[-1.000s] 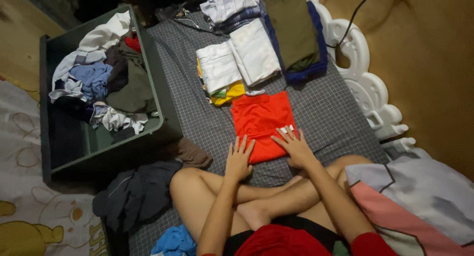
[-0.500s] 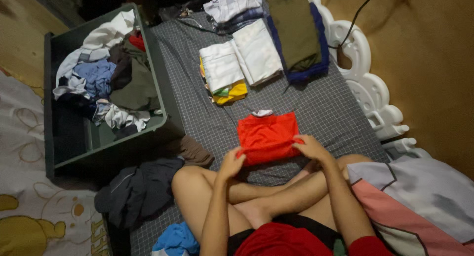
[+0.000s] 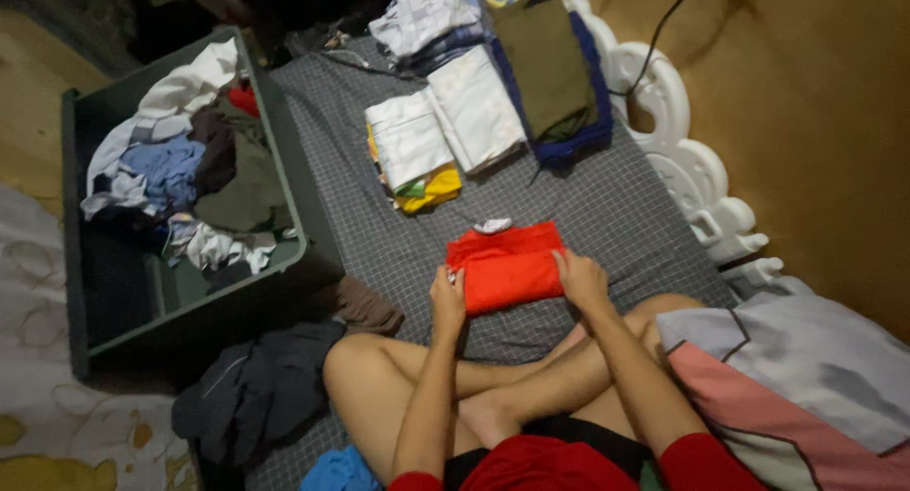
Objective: The person folds a yellow shirt, a pair of patterned shorts, a white t-shirt, and a red sports jersey by hand on a bed before placing them into a drawer.
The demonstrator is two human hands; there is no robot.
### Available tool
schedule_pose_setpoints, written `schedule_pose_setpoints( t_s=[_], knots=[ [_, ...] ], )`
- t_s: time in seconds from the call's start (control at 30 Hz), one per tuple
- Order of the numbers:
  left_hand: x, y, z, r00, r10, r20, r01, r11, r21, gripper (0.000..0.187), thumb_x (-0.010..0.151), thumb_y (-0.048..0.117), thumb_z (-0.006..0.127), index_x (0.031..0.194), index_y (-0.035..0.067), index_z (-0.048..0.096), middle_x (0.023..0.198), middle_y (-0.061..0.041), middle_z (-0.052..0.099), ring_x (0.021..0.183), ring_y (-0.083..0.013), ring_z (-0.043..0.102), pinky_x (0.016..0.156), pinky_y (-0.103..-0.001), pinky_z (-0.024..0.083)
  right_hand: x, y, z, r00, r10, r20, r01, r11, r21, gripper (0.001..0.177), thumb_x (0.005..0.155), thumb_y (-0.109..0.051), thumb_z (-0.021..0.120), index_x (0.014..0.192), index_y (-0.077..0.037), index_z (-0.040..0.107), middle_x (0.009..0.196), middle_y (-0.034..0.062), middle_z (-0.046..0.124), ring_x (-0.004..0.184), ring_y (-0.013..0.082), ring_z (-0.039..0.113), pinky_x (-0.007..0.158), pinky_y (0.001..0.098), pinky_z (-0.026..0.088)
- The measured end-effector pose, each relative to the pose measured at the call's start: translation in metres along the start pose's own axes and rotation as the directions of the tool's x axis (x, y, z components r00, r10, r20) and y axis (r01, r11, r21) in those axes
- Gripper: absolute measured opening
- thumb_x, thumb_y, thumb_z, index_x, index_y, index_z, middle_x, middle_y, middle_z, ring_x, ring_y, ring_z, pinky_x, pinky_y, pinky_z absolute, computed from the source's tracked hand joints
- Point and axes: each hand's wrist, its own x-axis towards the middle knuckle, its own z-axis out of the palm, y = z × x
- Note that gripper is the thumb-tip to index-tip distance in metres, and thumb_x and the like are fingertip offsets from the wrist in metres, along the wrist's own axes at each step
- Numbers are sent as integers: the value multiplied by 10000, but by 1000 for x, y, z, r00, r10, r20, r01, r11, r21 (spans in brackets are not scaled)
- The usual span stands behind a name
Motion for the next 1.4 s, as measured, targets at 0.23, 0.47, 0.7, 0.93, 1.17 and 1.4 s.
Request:
schedule_pose_setpoints(
  t_s=[0.23, 0.47, 0.7, 0.93, 1.17, 1.4],
  knots=[
    [-26, 80, -60, 870, 425, 251, -493, 770, 404, 720, 773, 91, 699, 1470, 108, 518, 1579, -181, 387, 1471, -411, 369, 1182, -529, 320, -13, -43, -74, 912, -372, -172, 405, 880, 248, 474, 753, -206, 743, 1187, -106, 580, 1206, 207, 654, 1120, 409, 634, 980, 506, 526],
    [-22, 83, -67, 764, 336, 551, -593, 703, 393, 848, 661, 168, 770, 1470, 166, 519, 1564, -171, 416, 1461, -374, 356, 1169, -564, 242, -16, -34, -51, 811, -571, 123, 574, 818, 12, 719, 646, -93, 747, 1348, -158, 609, 1455, 117, 600, 1394, 345, 482, 1142, 594, 245],
    [-4, 2, -37, 967, -9, 254, 26, 998, -64, 340, 884, 264, 695, 1166, 75, 677, 1046, -190, 760, 996, -371, 749, 898, -452, 575, 6, 6, -25, 977, -185, 110, 133, 919, 372, 379, 886, -315, 678, 1197, -99, 703, 1046, 202, 736, 1005, 401, 690, 937, 496, 516],
    [1, 9, -4, 995, -99, -7, 100, 993, 67, 398, 1022, 403, 545, 1217, 59, 591, 1021, -297, 707, 954, -499, 681, 811, -547, 534, 12, -5, 6, 989, -19, -147, 33, 995, 93, 486, 1024, -510, 571, 1065, -40, 689, 808, 277, 707, 802, 475, 695, 746, 565, 536],
    [0, 25, -3, 992, -112, -52, 119, 979, 163, 379, 1074, 403, 449, 1201, 70, 578, 1001, -286, 724, 931, -496, 693, 796, -560, 533, 12, -3, 13, 986, 54, -159, -57, 998, -16, 389, 1051, -473, 517, 1091, -137, 708, 765, 231, 711, 712, 457, 695, 668, 567, 534],
    [-1, 29, -12, 996, 14, -86, -26, 990, -136, 450, 962, 387, 655, 1226, 39, 551, 1084, -270, 734, 1010, -435, 721, 849, -487, 559, 20, -6, 3, 986, 38, -163, 31, 914, 404, 392, 1004, -445, 585, 1145, -84, 647, 971, 202, 756, 883, 413, 734, 735, 496, 565]
  ],
)
